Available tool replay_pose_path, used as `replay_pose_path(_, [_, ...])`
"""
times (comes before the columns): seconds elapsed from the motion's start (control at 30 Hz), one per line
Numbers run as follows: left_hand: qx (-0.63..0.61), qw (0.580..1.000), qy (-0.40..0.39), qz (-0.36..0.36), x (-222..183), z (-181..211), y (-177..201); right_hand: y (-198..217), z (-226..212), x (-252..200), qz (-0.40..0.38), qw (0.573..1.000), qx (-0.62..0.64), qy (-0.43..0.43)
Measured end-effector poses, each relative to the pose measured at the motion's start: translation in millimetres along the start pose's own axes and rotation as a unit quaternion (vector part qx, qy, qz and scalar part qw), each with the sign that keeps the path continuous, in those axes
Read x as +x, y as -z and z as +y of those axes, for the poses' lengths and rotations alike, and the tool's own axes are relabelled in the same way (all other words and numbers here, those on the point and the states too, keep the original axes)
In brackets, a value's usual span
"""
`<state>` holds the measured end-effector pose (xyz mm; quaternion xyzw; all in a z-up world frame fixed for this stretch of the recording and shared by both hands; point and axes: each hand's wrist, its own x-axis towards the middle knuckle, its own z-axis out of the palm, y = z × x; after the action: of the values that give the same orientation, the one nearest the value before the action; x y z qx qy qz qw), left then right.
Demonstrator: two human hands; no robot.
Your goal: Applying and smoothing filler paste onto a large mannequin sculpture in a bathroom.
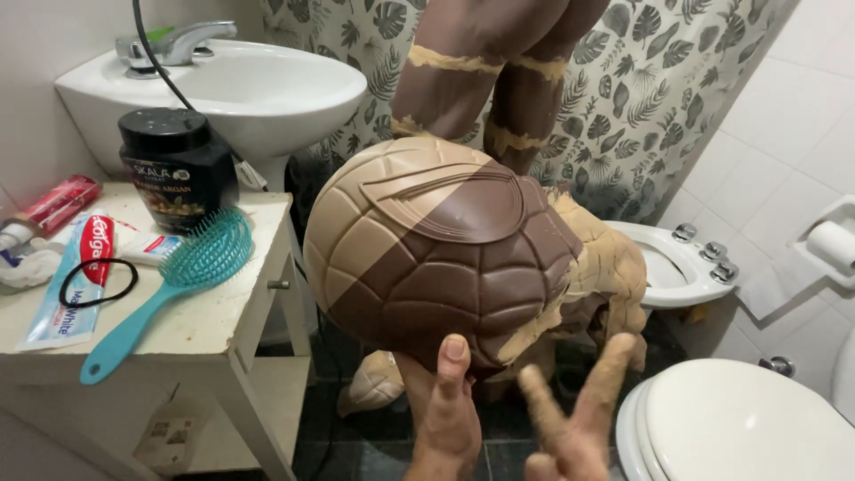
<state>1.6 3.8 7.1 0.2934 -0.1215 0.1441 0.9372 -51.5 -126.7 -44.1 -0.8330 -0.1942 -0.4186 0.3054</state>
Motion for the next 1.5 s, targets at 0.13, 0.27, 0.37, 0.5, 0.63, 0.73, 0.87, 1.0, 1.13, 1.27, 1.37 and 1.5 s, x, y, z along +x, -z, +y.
replay_pose_path(0.13, [0.013, 1.0, 0.016, 0.006, -0.1, -15.1, 10.8, -8.7, -31.6, 22.2, 0.104, 0.993, -0.052, -0.018])
replay_pose_path(0.27, [0.012, 1.0, 0.015, -0.006, 0.9, 10.7, -4.1, 8.6, -12.6, 27.0, 0.089, 0.993, -0.074, 0.019])
replay_pose_path(0.37, [0.035, 0.999, -0.001, -0.017, 3.9, 6.6, 5.0, 25.8, 1.8, 29.6, 0.072, 0.993, -0.039, 0.082])
replay_pose_path(0.5, [0.041, 0.998, 0.049, -0.016, 4.3, 12.5, 2.9, 33.7, 8.2, 45.5, 0.06, 0.99, -0.082, 0.102])
replay_pose_path(0.63, [0.034, 0.992, 0.118, 0.019, 4.0, 9.1, 4.4, 50.7, 36.5, 62.3, 0.015, 0.97, -0.175, 0.166])
replay_pose_path(0.73, [0.012, 0.989, 0.149, -0.014, 3.6, 7.0, 5.8, 62.2, 52.9, 71.5, 0.003, 0.961, -0.188, 0.201])
replay_pose_path(0.87, [0.002, 0.985, 0.171, -0.021, 2.0, 0.4, 9.2, 69.1, 66.5, 74.8, -0.001, 0.955, -0.2, 0.218])
replay_pose_path(1.0, [-0.039, 0.97, 0.236, -0.044, 2.1, -6.2, 15.2, 75.7, 82.1, 78.4, 0.029, 0.955, -0.231, 0.186])
replay_pose_path(1.13, [-0.062, 0.964, 0.25, -0.068, 3.7, -13.3, 25.2, 83.4, 96.2, 76.4, 0.088, 0.958, -0.244, 0.121])
replay_pose_path(1.27, [-0.03, 0.963, 0.258, -0.072, 3.5, 2.4, 12.3, 79.1, 62.4, 76.9, 0.102, 0.964, -0.206, 0.131])
replay_pose_path(1.37, [-0.011, 0.962, 0.262, -0.077, 2.5, 1.8, 14.7, 71.8, 48.9, 71.6, 0.059, 0.96, -0.219, 0.167])
replay_pose_path(1.5, [0.021, 0.956, 0.281, -0.086, 4.9, 6.0, 15.2, 71.0, 38.8, 73.5, 0.061, 0.973, -0.186, 0.12])
